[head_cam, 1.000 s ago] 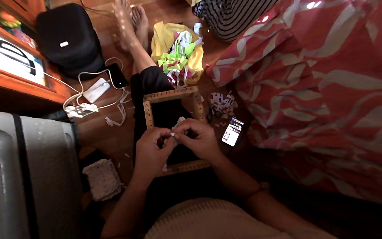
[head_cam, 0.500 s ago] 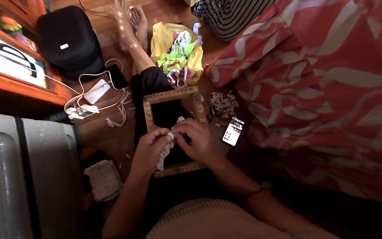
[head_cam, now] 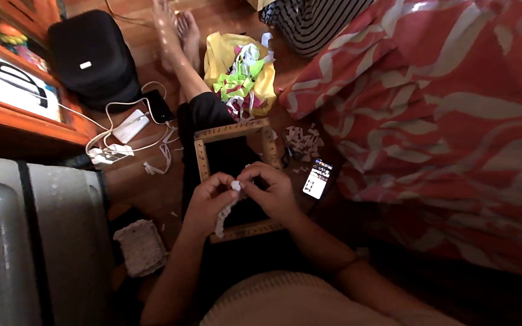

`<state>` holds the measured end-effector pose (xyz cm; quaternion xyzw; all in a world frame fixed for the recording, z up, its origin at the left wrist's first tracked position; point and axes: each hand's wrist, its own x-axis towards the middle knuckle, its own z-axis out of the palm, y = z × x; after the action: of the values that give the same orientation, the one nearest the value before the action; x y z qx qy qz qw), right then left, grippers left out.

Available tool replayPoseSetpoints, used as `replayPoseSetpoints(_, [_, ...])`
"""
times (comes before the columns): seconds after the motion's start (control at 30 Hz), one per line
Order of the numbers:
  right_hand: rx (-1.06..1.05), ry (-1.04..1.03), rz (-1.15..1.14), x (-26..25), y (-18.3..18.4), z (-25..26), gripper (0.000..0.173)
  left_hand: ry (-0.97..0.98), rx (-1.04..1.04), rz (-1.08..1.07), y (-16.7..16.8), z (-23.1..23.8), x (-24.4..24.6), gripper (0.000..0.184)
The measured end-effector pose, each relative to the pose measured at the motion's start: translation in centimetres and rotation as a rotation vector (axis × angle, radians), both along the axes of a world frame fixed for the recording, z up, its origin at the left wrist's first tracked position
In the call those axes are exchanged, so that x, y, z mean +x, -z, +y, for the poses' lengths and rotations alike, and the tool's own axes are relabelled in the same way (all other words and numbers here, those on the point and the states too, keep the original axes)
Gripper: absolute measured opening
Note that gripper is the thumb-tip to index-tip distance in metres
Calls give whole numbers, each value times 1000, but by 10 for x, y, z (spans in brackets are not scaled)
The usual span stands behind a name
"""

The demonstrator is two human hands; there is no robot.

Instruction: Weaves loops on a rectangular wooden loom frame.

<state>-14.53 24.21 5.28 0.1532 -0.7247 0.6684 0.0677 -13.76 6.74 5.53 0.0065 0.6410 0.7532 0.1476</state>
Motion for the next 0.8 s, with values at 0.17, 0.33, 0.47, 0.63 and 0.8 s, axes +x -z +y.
replayPoseSetpoints(0.17, [-53,-34,-228,0,-9,3,9,-110,-341,368,-3,6,4,22])
replayPoseSetpoints(0.33, [-121,-77,-485,-7,-18,10,11,-100,-642,891,9,1,1,16])
replayPoseSetpoints(0.47, [-157,-98,-522,-9,-20,10,11,-159,-766,1109,10,0,-4,15])
replayPoseSetpoints(0.63, [-99,-81,-347,-10,-19,13,11,-108,-430,870,8,-4,-5,17])
replayPoseSetpoints(0.8, [-28,-113,-126,-14,-15,16,7,-28,-79,645,14,-4,-5,9])
